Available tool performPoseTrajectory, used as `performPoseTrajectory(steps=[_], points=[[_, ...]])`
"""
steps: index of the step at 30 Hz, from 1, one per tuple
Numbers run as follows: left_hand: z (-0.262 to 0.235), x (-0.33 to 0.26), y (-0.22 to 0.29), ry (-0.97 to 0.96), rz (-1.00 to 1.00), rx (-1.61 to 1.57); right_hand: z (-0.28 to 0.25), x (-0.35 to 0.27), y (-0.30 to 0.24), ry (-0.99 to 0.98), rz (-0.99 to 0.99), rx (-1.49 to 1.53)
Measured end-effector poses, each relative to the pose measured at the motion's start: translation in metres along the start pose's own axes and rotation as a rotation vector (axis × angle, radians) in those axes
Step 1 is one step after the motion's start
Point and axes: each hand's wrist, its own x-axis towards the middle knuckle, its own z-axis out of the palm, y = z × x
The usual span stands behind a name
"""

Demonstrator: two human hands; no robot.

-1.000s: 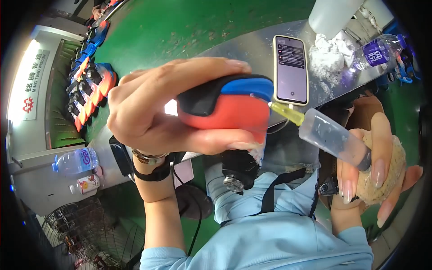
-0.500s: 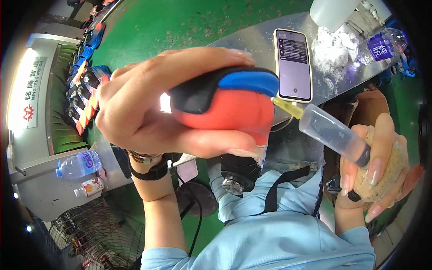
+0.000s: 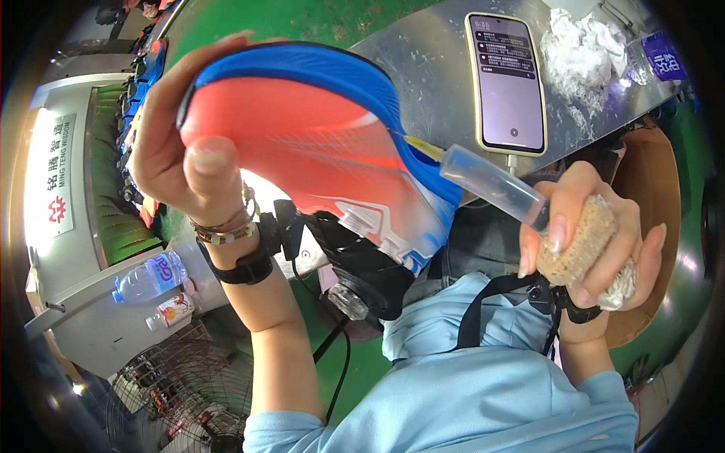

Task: The recorder uses a large syringe to apply a yellow adhesive liquid to the seams and edges of athletic shoes in a manufacturing setting.

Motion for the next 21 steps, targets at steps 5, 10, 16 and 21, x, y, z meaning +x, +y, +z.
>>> performPoseTrajectory(steps=[5, 10, 16, 21], points=[[0.003, -0.002, -0.012, 0.069, -0.063, 0.129, -0.007, -0.006, 0.007, 0.041, 0.094, -0.007], [0.008, -0.002, -0.02, 0.088, -0.129, 0.073, -0.02, -0.016, 0.009, -0.024, 0.15, -0.02], [0.011, -0.005, -0.03, 0.123, -0.176, 0.123, -0.027, -0.028, 0.003, -0.012, 0.254, -0.088], [0.014, -0.01, -0.046, 0.207, -0.275, -0.024, -0.031, -0.038, 0.003, 0.067, 0.263, -0.116]])
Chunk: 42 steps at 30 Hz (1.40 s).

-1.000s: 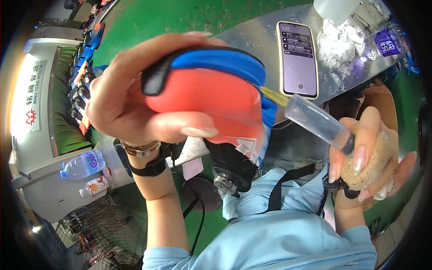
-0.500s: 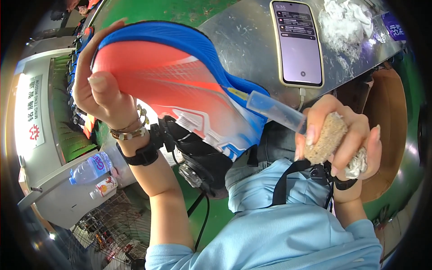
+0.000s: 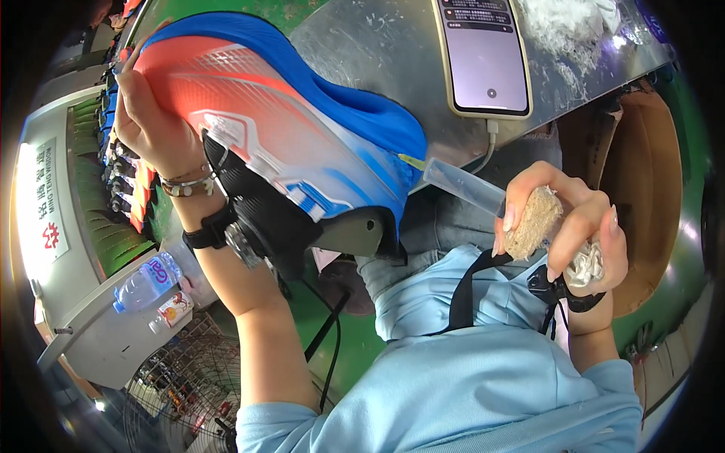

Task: The recorder uses a large syringe to apply a yellow adhesive liquid to the seams and edges of athletic shoes in a manufacturing setting.

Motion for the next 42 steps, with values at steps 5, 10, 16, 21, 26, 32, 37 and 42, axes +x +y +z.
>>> performPoseTrajectory(steps=[5, 10, 16, 21, 26, 32, 37, 42], points=[[-0.011, -0.002, -0.023, -0.005, -0.112, 0.062, 0.001, -0.005, 0.004, 0.049, -0.007, -0.001], [-0.028, -0.011, -0.044, 0.02, -0.333, 0.068, 0.001, -0.003, -0.003, -0.042, 0.039, -0.106], [-0.034, -0.036, -0.054, 0.05, -0.631, -0.038, 0.009, 0.011, 0.005, -0.045, -0.028, -0.289], [-0.091, -0.071, -0.06, -0.114, -0.62, 0.198, 0.008, 0.014, 0.015, -0.038, -0.093, -0.326], [-0.092, -0.111, 0.015, 0.129, -1.004, -0.024, 0.008, 0.012, 0.022, -0.063, -0.171, -0.315], [-0.102, -0.177, 0.075, 0.043, -1.243, -0.213, 0.015, 0.003, 0.037, -0.132, -0.238, -0.29], [-0.081, -0.208, 0.1, -0.072, -1.305, -0.55, 0.018, -0.004, 0.036, -0.19, -0.318, -0.306], [-0.057, -0.21, 0.102, -0.212, -1.336, -0.731, 0.02, -0.009, 0.029, -0.228, -0.39, -0.314]])
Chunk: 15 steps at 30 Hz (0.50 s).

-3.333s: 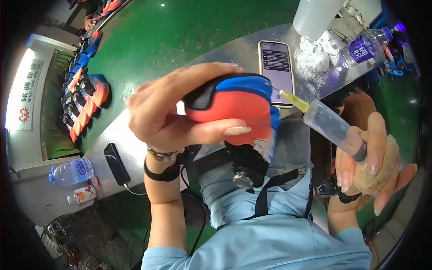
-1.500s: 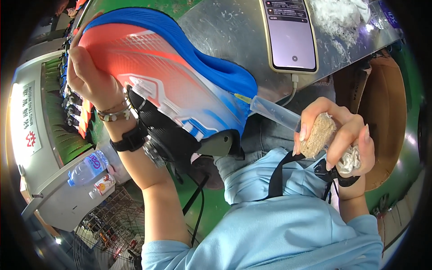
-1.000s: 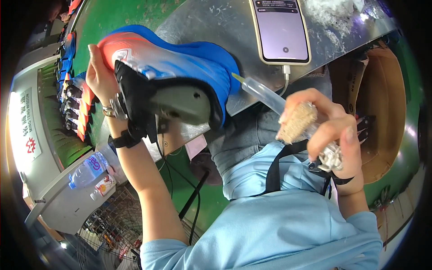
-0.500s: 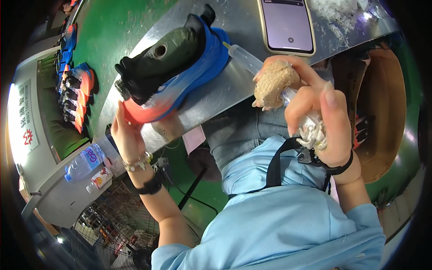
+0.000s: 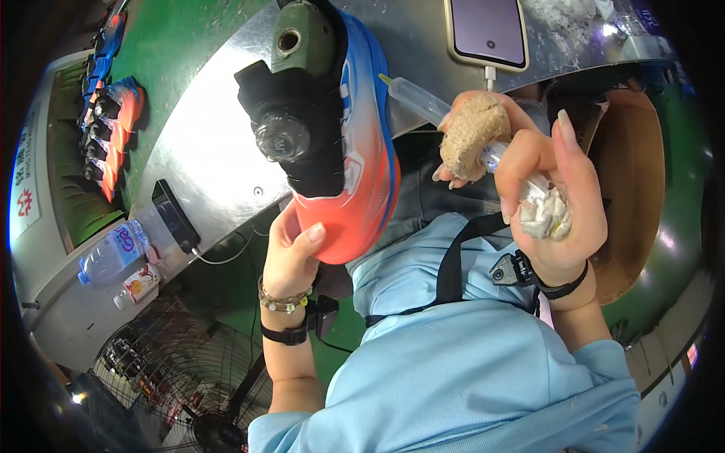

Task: The recorder uses a large syringe to apply a yellow adhesive liquid to the seams and edges of athletic shoes in a manufacturing setting.

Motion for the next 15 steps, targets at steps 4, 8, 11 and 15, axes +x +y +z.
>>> performPoseTrajectory(steps=[4, 8, 11, 15], points=[[0.008, 0.009, -0.009, -0.077, -0.016, -0.038, 0.003, 0.0, -0.015, 0.046, 0.176, 0.008], [0.013, 0.017, -0.022, -0.095, 0.011, -0.065, 0.004, 0.001, -0.034, 0.093, 0.355, 0.007], [0.021, 0.024, -0.026, -0.18, -0.026, -0.152, 0.006, 0.004, -0.048, 0.124, 0.486, 0.017], [0.047, 0.045, -0.032, -0.368, -0.038, -0.375, 0.007, 0.008, -0.075, 0.203, 0.552, 0.054]])
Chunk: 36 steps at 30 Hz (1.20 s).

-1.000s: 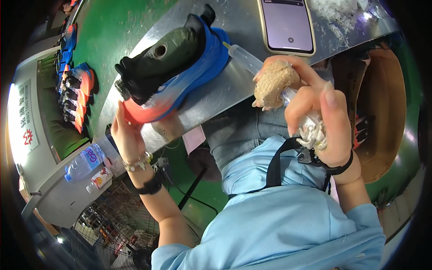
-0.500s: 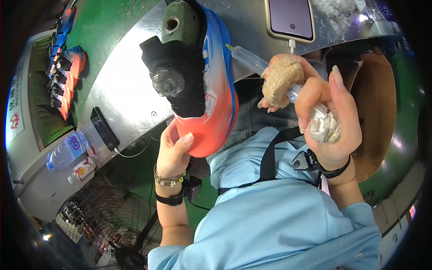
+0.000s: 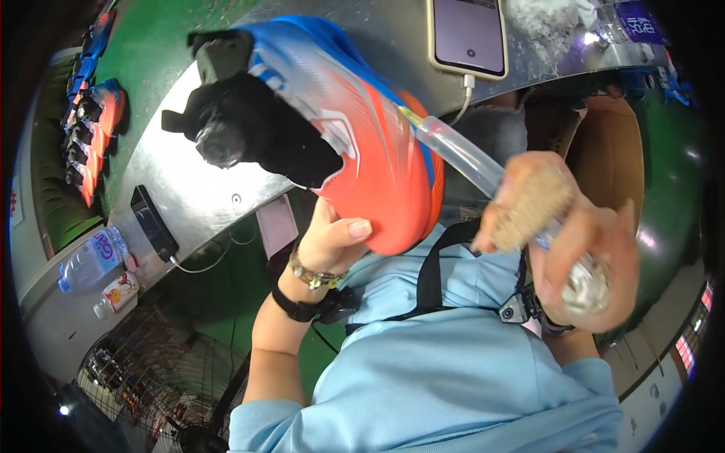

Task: The recorder uses a large syringe to apply a yellow adhesive liquid to the seams and edges of athletic shoes in a manufacturing setting.

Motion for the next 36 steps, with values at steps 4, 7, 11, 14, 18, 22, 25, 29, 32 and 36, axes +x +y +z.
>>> performPoseTrajectory(steps=[4, 7, 11, 14, 18, 22, 25, 29, 32, 36], points=[[0.009, 0.031, -0.016, -0.121, -0.049, -0.215, -0.007, -0.007, -0.019, -0.04, -0.06, 0.025], [0.02, 0.053, -0.02, -0.137, 0.009, -0.306, -0.017, -0.008, -0.028, -0.066, -0.089, 0.012], [0.028, 0.075, -0.019, -0.166, 0.036, -0.157, -0.024, -0.012, -0.031, -0.066, -0.132, -0.05], [0.028, 0.086, -0.018, -0.206, 0.022, -0.144, -0.02, -0.012, -0.032, -0.023, -0.143, -0.089], [0.037, 0.097, -0.015, -0.257, 0.084, -0.146, -0.022, -0.013, -0.03, -0.017, -0.228, -0.116], [0.039, 0.108, -0.013, -0.28, 0.136, -0.143, -0.038, -0.024, -0.012, -0.112, -0.407, 0.014], [0.042, 0.116, -0.012, -0.319, 0.177, -0.137, -0.002, -0.016, -0.023, 0.181, -0.343, -0.231], [0.042, 0.12, -0.01, -0.307, 0.248, -0.045, 0.001, -0.009, -0.014, 0.134, -0.39, -0.236], [0.051, 0.119, -0.008, -0.208, 0.268, -0.063, -0.001, -0.003, -0.006, 0.057, -0.466, -0.238], [0.063, 0.12, -0.004, -0.046, 0.257, -0.155, 0.011, -0.004, -0.008, 0.214, -0.424, -0.419]])
